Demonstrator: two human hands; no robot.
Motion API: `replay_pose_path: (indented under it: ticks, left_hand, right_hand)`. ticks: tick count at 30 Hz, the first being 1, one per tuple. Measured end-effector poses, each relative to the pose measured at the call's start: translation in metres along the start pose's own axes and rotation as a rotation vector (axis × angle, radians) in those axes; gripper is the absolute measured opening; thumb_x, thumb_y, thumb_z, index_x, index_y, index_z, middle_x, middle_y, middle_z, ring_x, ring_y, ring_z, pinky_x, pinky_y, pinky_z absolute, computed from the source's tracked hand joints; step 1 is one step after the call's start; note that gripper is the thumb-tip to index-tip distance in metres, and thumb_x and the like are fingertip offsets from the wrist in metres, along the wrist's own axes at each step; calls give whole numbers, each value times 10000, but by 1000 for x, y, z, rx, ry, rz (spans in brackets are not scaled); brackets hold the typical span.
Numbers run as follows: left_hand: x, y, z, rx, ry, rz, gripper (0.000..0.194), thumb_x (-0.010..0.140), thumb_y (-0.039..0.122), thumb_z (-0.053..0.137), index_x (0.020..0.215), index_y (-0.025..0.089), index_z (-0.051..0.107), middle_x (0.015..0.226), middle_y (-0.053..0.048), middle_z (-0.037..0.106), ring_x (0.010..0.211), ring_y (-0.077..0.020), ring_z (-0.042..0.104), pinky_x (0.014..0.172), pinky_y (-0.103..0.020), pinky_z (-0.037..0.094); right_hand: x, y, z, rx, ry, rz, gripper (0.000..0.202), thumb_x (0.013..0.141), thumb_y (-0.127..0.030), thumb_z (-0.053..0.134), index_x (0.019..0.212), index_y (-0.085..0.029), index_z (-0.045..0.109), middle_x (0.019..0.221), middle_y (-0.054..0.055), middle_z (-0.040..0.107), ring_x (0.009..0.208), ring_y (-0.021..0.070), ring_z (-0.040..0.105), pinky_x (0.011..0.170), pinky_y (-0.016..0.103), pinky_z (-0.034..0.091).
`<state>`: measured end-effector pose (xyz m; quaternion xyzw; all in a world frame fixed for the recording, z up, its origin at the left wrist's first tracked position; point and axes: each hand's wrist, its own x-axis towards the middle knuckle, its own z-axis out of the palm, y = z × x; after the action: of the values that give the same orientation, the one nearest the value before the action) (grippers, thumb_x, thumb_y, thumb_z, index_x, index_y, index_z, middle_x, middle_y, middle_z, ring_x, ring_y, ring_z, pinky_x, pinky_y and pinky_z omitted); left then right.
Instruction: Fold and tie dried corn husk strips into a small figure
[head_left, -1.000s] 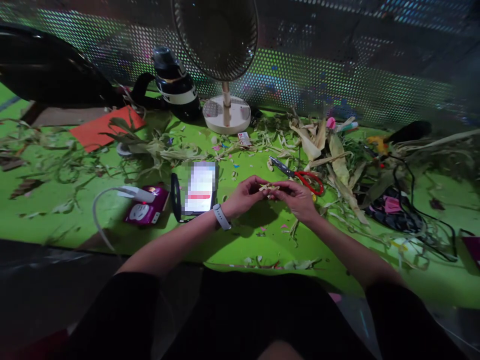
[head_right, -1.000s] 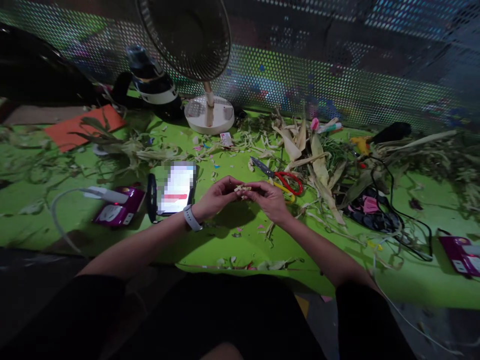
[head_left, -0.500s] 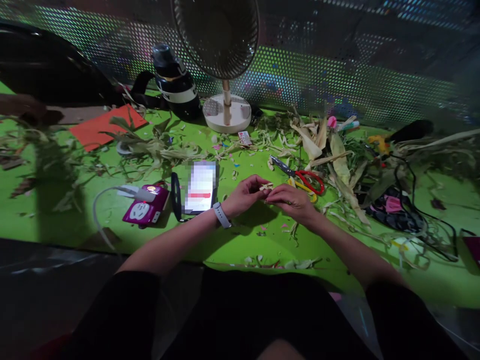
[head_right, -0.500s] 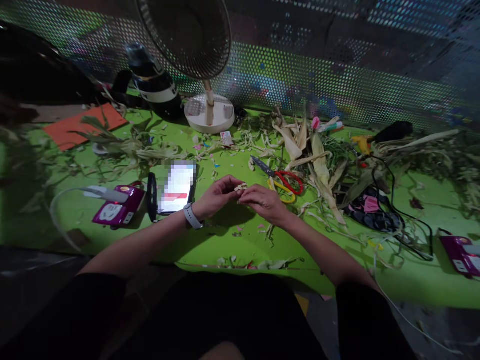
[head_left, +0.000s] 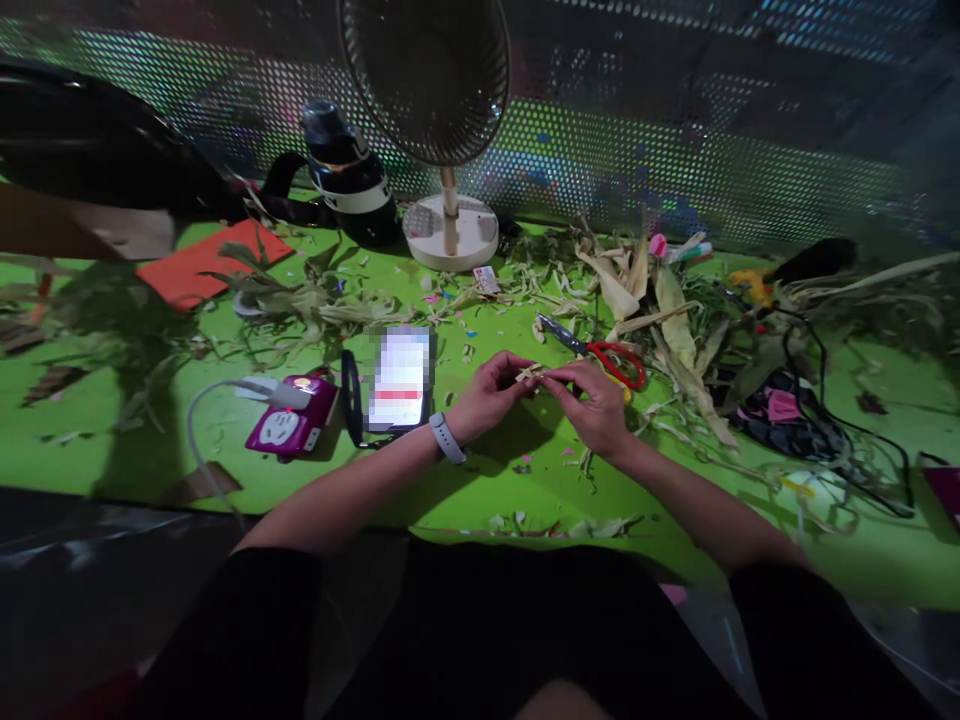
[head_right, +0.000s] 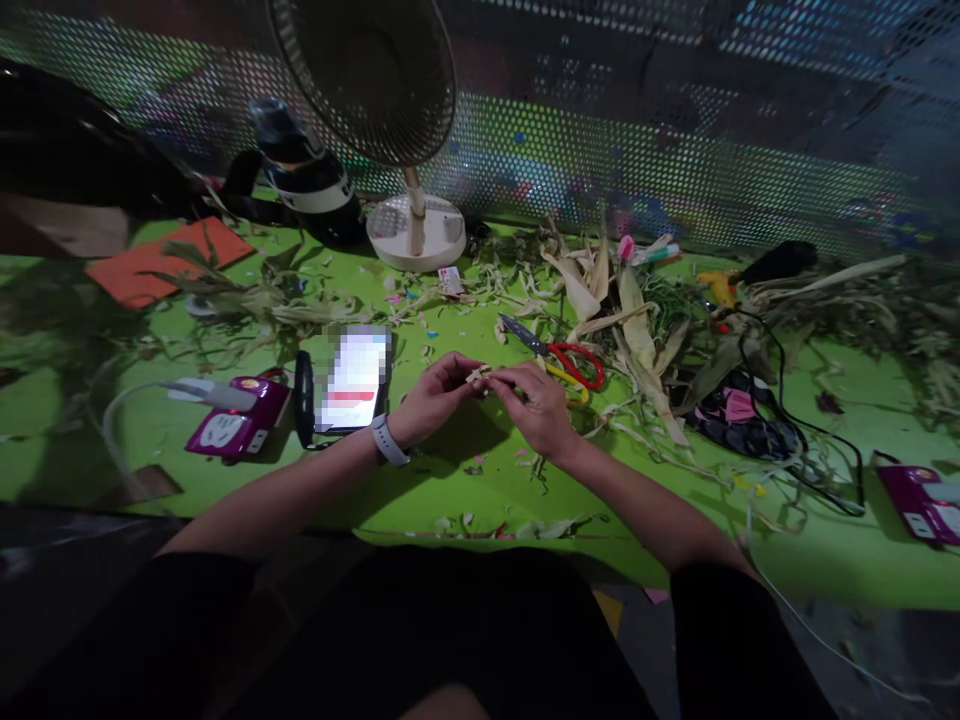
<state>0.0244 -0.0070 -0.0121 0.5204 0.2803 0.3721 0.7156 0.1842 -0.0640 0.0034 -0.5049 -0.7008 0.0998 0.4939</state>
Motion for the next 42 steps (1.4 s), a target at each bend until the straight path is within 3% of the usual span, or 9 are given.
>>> replay_pose_path:
  ticks: [5,11,23,29,33,38,42]
  left_hand:
    - [-2,-2,2,60,36,42,347,713,386,728,893,153,545,761,15,617,696,-81,577,713,-243,481]
    - [-4,-2,3,63,69,70,344,721,386,724,894,155,537,832,-3,626,770,-93,594,769,-254,487]
    - [-6,-3,4,174,100,134,341,771,385,677,945,168,478,788,-2,596,709,-101,578,695,-253,484]
    - [-9,-3,6,277,110,177,301,797,382,647,935,174,478,793,-2,569,723,-103,565,690,-248,482]
    - [-10,-6,5,386,114,276,221,835,317,601,959,174,487,884,-39,589,815,-128,592,754,-283,489]
    - [-10,-6,3,631,122,425,114,835,208,566,943,181,541,866,-48,596,785,-144,577,710,-292,469]
    - [-10,-6,3,633,125,414,96,829,185,549,924,173,537,844,-44,590,770,-147,579,708,-298,478]
  right_hand:
    - [0,4,-1,-282,-4,-195,198,864,-179,582,1018,-201,705,845,70,681,776,170,614,697,305,515]
    - [-2,3,-3,-468,-122,-279,293,880,-156,531,1129,-221,671,915,95,687,831,203,612,731,342,498]
    - [1,6,-2,-349,-81,-230,187,878,-148,546,993,-199,684,846,57,714,778,184,624,721,324,486]
    - [2,3,-2,-430,-107,-220,220,870,-154,536,1003,-218,699,841,62,698,781,190,612,714,337,474]
    - [2,1,1,-407,-109,-204,215,882,-174,515,980,-198,705,836,82,696,789,199,614,714,343,486]
    - [2,1,2,-335,-126,-113,217,894,-202,499,953,-196,708,825,80,696,771,198,620,703,345,495]
    - [5,1,0,-290,-168,-56,200,895,-220,511,935,-190,704,813,70,703,742,187,629,685,323,498]
